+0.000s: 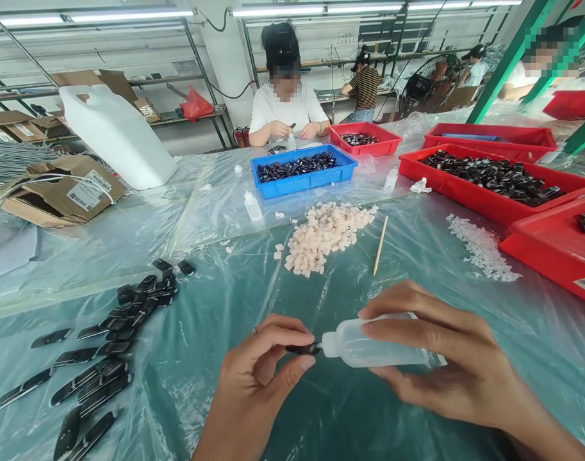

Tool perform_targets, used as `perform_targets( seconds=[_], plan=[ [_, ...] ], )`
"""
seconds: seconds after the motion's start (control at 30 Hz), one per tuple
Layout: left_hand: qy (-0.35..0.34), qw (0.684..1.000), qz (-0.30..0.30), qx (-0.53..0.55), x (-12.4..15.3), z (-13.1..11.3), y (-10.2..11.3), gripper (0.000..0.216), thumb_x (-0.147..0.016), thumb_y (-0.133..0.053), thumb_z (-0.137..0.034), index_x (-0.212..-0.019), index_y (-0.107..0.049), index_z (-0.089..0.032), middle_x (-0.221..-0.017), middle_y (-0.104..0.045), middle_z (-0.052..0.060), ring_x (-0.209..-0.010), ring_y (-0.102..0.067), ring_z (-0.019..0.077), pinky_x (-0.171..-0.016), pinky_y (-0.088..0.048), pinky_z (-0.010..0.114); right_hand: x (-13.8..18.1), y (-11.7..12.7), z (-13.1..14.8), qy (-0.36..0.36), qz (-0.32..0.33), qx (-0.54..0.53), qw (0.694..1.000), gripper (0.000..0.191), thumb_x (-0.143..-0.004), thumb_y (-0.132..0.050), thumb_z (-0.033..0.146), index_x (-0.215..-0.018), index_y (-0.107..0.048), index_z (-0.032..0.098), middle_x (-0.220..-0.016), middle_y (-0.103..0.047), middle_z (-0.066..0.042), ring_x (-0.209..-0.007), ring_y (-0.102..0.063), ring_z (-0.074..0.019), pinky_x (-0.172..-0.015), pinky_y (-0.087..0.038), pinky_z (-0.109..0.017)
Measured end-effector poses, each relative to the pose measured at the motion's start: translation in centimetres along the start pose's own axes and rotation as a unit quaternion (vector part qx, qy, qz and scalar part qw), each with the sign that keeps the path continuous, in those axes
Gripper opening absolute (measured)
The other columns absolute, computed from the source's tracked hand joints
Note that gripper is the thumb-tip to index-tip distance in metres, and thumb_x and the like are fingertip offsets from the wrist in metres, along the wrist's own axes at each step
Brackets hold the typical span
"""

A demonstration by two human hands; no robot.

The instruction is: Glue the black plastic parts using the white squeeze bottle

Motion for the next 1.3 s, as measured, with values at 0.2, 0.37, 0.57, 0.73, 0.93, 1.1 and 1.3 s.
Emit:
perform_targets(
  seconds=[0.2, 0.37, 0.57, 0.73, 0.93, 1.1, 1.3],
  plan=[
    [0.017, 1.0, -0.009, -0.006, 0.0, -0.1, -0.3, 0.01, -0.096, -0.067, -0.032, -0.094, -0.073, -0.04, -0.1, -0.072, -0.006, -0.094, -0.072, 0.0136, -0.085, -0.056, 0.016, 0.1, 0.5, -1.1, -0.129, -0.086, -0.055, 0.986, 0.036, -0.087, -0.075, 0.01, -0.116, -0.06, 0.024, -0.115, -0.067, -0.003, -0.107, -0.065, -0.0176, -0.084, -0.054, -0.022],
    [0.054, 0.998, 0.0, -0.034, 0.1, 0.9, -0.2, 0.014, -0.095, -0.064, -0.05, -0.098, -0.069, -0.037, -0.102, -0.073, -0.004, -0.104, -0.07, 0.0145, -0.09, -0.052, 0.014, 0.4, -0.2, -3.4, -0.253, -0.097, -0.18, 0.946, 0.041, -0.085, -0.073, 0.014, -0.116, -0.052, 0.029, -0.11, -0.061, 0.001, -0.095, -0.064, -0.0119, -0.075, -0.053, -0.017],
    [0.054, 0.998, 0.012, -0.035, -0.2, 1.2, -0.2, 0.018, -0.094, -0.064, -0.052, -0.099, -0.067, -0.036, -0.107, -0.071, -0.004, -0.106, -0.068, 0.0158, -0.087, -0.05, 0.017, 0.4, -2.3, -4.4, -0.281, 0.006, -0.144, 0.949, 0.031, -0.087, -0.075, 0.022, -0.114, -0.06, 0.026, -0.108, -0.062, 0.0, -0.1, -0.062, -0.0175, -0.091, -0.05, -0.03],
    [0.012, 1.0, -0.001, -0.029, -0.3, 0.1, -0.3, 0.009, -0.097, -0.062, -0.04, -0.097, -0.067, -0.033, -0.103, -0.07, -0.005, -0.103, -0.066, 0.0146, -0.09, -0.048, 0.021, 0.0, -2.2, -4.3, -0.258, 0.082, -0.114, 0.956, 0.044, -0.084, -0.08, 0.039, -0.12, -0.06, 0.025, -0.117, -0.066, -0.003, -0.11, -0.064, -0.0229, -0.096, -0.051, -0.036],
    [-0.017, 0.999, 0.001, -0.028, -0.6, 0.1, -0.2, 0.011, -0.098, -0.061, -0.039, -0.096, -0.067, -0.031, -0.1, -0.069, -0.004, -0.097, -0.065, 0.016, -0.086, -0.048, 0.024, -2.9, -1.2, -9.5, -0.257, 0.07, 0.07, 0.961, 0.027, -0.109, -0.05, 0.039, -0.118, -0.062, 0.016, -0.114, -0.066, -0.009, -0.101, -0.066, -0.023, -0.089, -0.056, -0.042],
    [-0.015, 0.999, -0.007, -0.037, -0.6, 0.1, 0.1, 0.011, -0.097, -0.06, -0.037, -0.097, -0.066, -0.028, -0.1, -0.069, -0.001, -0.097, -0.065, 0.0192, -0.085, -0.048, 0.029, -5.1, -3.5, -13.6, -0.257, 0.12, 0.258, 0.924, 0.012, -0.103, -0.065, 0.024, -0.111, -0.066, 0.015, -0.121, -0.064, -0.007, -0.104, -0.065, -0.0232, -0.092, -0.056, -0.044],
    [-0.015, 1.0, 0.002, -0.023, -0.5, 0.1, -0.1, 0.01, -0.098, -0.059, -0.037, -0.098, -0.066, -0.03, -0.102, -0.067, -0.001, -0.098, -0.064, 0.0183, -0.084, -0.047, 0.028, -5.1, -3.9, -13.8, -0.246, 0.169, 0.354, 0.886, 0.012, -0.103, -0.064, 0.02, -0.114, -0.065, 0.016, -0.12, -0.064, -0.007, -0.097, -0.066, -0.0208, -0.083, -0.06, -0.038]
  ],
)
Point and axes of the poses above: each hand's wrist, its own x-axis away from the middle knuckle, its own y-axis out of the back of the hand, z = x × y, the point moved 2 cm from there along -x, towards the middle knuckle
